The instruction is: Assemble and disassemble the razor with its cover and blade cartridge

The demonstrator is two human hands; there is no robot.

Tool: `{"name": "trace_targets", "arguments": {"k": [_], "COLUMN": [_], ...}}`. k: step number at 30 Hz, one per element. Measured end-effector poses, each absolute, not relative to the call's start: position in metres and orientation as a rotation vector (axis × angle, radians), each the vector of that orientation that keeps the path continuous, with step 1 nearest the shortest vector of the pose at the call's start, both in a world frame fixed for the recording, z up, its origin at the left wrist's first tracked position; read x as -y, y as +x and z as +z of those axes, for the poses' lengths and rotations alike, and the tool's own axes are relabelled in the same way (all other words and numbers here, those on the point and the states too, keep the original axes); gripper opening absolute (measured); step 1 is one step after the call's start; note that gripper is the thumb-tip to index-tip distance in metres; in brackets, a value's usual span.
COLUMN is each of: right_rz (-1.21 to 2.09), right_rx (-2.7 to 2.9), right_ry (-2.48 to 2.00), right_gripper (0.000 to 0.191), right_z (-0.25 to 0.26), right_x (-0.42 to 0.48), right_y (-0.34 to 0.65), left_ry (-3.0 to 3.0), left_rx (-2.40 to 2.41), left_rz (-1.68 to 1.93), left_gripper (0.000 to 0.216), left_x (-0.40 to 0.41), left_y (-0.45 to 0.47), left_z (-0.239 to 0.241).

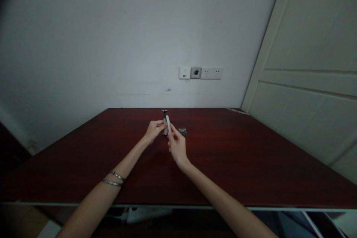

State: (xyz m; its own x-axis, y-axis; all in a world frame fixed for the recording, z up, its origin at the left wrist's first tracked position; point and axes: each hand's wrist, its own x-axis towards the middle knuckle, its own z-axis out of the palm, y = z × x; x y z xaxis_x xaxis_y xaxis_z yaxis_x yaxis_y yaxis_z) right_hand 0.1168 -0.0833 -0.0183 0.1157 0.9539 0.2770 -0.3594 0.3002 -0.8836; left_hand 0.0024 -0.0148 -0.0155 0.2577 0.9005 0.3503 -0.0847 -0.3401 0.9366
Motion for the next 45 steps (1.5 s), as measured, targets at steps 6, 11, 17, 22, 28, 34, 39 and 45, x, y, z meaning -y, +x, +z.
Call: {"name": "trace_targets", "arguments": {"k": [6, 11, 17, 22, 28, 34, 39, 45], "right_rz": [1.02, 1.117, 1.008, 1.071, 1.042, 1.1, 1.053, 1.09], "right_rx": [0.942, 1.043, 0.985, 1.056, 1.015, 1.049, 1.034, 1.093], "right_ry": [-0.66, -0.753, -0.664, -0.752, -0.675, -0.746, -0.676, -0.762], "right_gripper": [0.065, 0.062, 0.063, 0.061, 0.063, 0.063, 0.064, 0.061], "right_z": [0.006, -0.016, 0.005, -0.013, -0.001, -0.014, -0.005, -0.025], "right_x": [0.081, 0.084, 0.081, 0.088, 0.085, 0.089, 0.085, 0.087], "right_y": [0.124, 0.122, 0.129, 0.126, 0.126, 0.122, 0.123, 0.121], "left_ry": [1.546, 1.633, 1.57, 1.621, 1.633, 1.676, 1.644, 1.72], "left_rx": [-0.766, -0.796, -0.757, -0.769, -0.75, -0.787, -0.764, -0.83], "left_rz": [1.172, 1.24, 1.174, 1.212, 1.172, 1.197, 1.165, 1.214], "left_gripper": [0.033, 0.031, 0.032, 0.032, 0.033, 0.032, 0.034, 0.029], "left_x": [0.016, 0.014, 0.013, 0.014, 0.015, 0.012, 0.009, 0.004], "left_y": [0.005, 0.003, 0.003, 0.003, 0.004, 0.003, 0.002, 0.002], "left_z": [-0.018, -0.019, -0.022, -0.021, -0.021, -0.022, -0.025, -0.028]}}
